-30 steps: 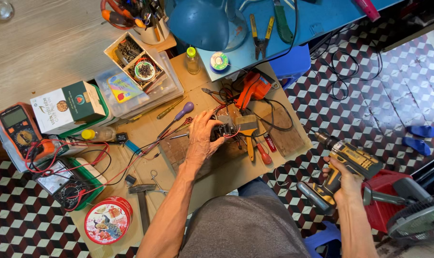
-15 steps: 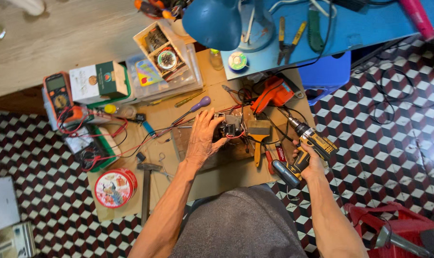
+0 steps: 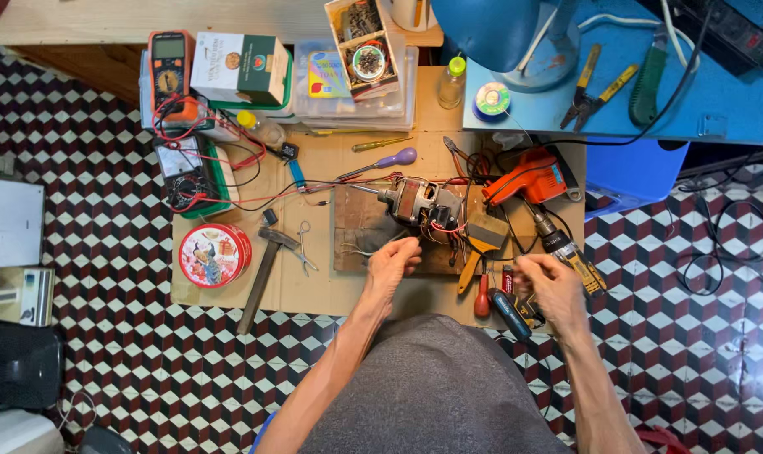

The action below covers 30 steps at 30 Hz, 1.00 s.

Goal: The person repairs an electrical motor by stripping wires, connecting them to the motor terminals, and using a power drill to tighten screws. They also use pliers to cut wires and a multimeter to test connections.

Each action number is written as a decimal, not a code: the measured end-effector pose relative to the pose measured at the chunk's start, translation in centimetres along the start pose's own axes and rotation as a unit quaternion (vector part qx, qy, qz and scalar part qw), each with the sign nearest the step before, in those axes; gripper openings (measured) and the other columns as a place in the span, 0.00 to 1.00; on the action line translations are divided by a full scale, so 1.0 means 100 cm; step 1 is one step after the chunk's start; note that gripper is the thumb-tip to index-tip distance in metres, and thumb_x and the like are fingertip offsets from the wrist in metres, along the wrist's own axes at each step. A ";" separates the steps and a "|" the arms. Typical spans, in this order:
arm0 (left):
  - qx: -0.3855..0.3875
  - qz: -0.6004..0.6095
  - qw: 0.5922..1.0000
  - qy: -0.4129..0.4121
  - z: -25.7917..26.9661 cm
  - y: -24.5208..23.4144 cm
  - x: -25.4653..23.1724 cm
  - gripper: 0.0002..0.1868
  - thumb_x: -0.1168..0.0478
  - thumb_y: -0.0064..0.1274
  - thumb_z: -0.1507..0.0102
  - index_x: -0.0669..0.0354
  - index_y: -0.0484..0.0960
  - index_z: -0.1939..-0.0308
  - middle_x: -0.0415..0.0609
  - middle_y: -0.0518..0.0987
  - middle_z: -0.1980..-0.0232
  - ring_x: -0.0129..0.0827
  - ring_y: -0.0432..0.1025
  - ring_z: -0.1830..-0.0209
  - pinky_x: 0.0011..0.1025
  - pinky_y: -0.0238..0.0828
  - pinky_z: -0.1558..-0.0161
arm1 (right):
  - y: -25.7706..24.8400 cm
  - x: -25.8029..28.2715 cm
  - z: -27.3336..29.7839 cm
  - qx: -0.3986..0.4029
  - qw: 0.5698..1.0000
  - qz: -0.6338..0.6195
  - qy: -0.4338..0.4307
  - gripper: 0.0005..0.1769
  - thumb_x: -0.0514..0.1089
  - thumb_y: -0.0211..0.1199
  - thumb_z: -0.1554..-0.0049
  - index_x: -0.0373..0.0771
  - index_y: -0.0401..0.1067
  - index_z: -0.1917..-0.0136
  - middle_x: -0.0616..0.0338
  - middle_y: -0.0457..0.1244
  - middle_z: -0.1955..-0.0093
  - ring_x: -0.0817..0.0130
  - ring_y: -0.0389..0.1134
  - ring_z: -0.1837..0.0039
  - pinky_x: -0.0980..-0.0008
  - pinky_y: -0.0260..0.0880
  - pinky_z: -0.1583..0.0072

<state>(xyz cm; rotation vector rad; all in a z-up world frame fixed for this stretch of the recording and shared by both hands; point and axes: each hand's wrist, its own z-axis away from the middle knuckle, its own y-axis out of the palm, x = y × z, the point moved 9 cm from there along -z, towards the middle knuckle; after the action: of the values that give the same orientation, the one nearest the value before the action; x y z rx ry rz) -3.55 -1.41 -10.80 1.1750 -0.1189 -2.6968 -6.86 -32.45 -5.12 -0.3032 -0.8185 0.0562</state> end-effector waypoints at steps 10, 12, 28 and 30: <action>-0.081 0.013 0.996 0.025 -0.006 0.005 0.023 0.30 0.40 0.57 0.37 0.62 0.82 0.45 0.47 0.84 0.54 0.27 0.77 0.56 0.26 0.71 0.54 | 0.113 0.134 0.013 0.046 0.876 0.234 -0.418 0.45 0.50 0.73 0.49 0.29 0.57 0.27 0.37 0.54 0.27 0.45 0.55 0.25 0.53 0.55 0.27; -0.129 0.007 0.989 0.072 -0.007 -0.017 0.017 0.32 0.40 0.55 0.37 0.64 0.79 0.43 0.48 0.83 0.51 0.30 0.77 0.55 0.29 0.72 0.54 | 0.121 0.130 0.005 0.053 0.862 0.236 -0.445 0.49 0.48 0.73 0.50 0.29 0.53 0.25 0.35 0.53 0.26 0.43 0.55 0.25 0.53 0.56 0.27; -0.065 0.221 0.973 0.022 -0.123 -0.056 0.019 0.24 0.42 0.61 0.40 0.49 0.81 0.46 0.36 0.82 0.51 0.25 0.73 0.49 0.29 0.60 0.53 | 0.126 0.135 -0.026 0.073 0.900 0.221 -0.369 0.42 0.43 0.72 0.53 0.36 0.61 0.28 0.47 0.64 0.39 0.54 0.66 0.35 0.59 0.67 0.34; -0.077 0.225 0.971 0.002 -0.130 -0.059 0.028 0.22 0.43 0.62 0.41 0.46 0.82 0.48 0.35 0.83 0.51 0.24 0.74 0.51 0.29 0.61 0.53 | 0.123 0.136 -0.028 0.092 0.912 0.206 -0.341 0.42 0.43 0.72 0.52 0.37 0.60 0.27 0.47 0.62 0.36 0.55 0.65 0.35 0.61 0.69 0.38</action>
<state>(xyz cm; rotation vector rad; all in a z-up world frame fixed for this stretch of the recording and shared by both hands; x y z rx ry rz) 3.26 3.80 -22.58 0.9693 -0.1517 -2.2616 5.31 -19.13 -0.85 -0.2732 -1.4219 0.6645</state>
